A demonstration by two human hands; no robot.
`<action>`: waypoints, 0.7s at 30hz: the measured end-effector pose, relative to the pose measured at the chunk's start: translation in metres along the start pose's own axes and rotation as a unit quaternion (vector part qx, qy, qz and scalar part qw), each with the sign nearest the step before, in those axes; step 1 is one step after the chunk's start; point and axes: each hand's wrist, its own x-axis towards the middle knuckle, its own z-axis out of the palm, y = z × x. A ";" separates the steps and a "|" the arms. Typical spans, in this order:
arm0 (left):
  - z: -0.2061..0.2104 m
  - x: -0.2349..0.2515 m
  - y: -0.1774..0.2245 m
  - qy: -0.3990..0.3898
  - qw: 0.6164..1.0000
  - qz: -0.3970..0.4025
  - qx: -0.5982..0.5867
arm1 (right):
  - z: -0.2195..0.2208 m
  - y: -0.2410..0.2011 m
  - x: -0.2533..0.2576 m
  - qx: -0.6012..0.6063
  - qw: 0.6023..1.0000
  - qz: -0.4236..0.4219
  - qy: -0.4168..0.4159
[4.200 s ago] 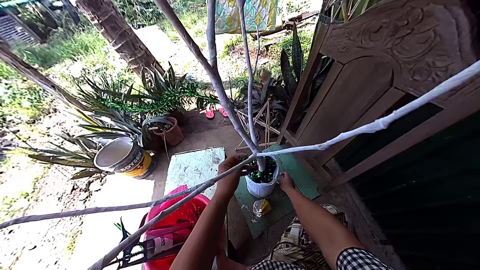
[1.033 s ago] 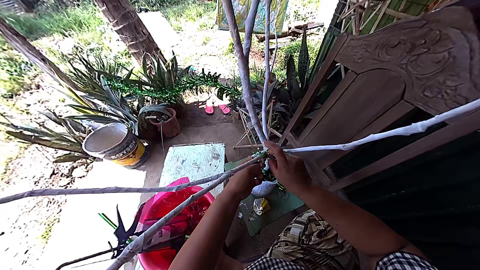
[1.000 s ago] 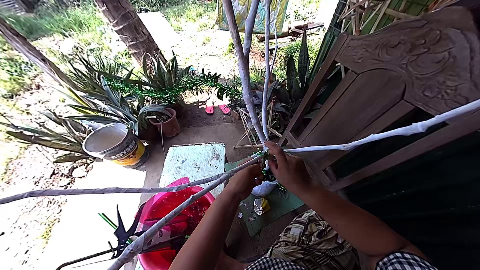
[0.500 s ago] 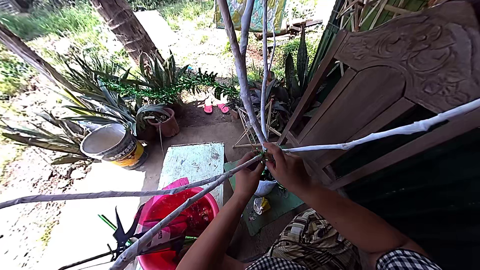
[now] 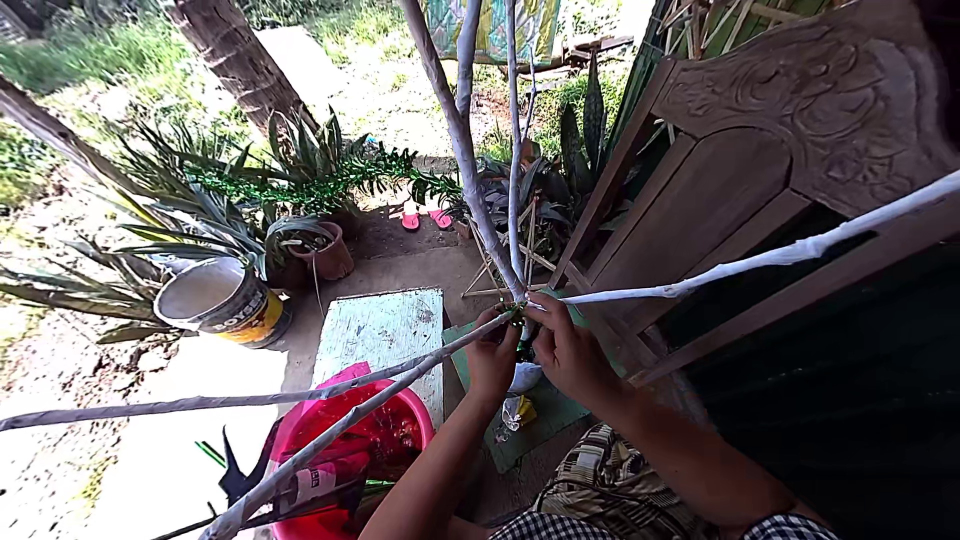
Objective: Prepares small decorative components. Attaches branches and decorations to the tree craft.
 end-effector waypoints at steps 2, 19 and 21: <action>-0.001 0.000 -0.002 0.002 1.000 0.016 0.008 | 0.003 0.004 -0.003 0.048 0.999 0.017 -0.004; 0.000 -0.004 0.004 0.023 0.999 0.028 -0.001 | 0.020 0.021 -0.010 0.042 0.989 -0.070 0.124; 0.002 -0.004 0.000 0.032 0.999 0.040 0.007 | 0.020 0.019 -0.007 0.024 0.987 -0.090 0.131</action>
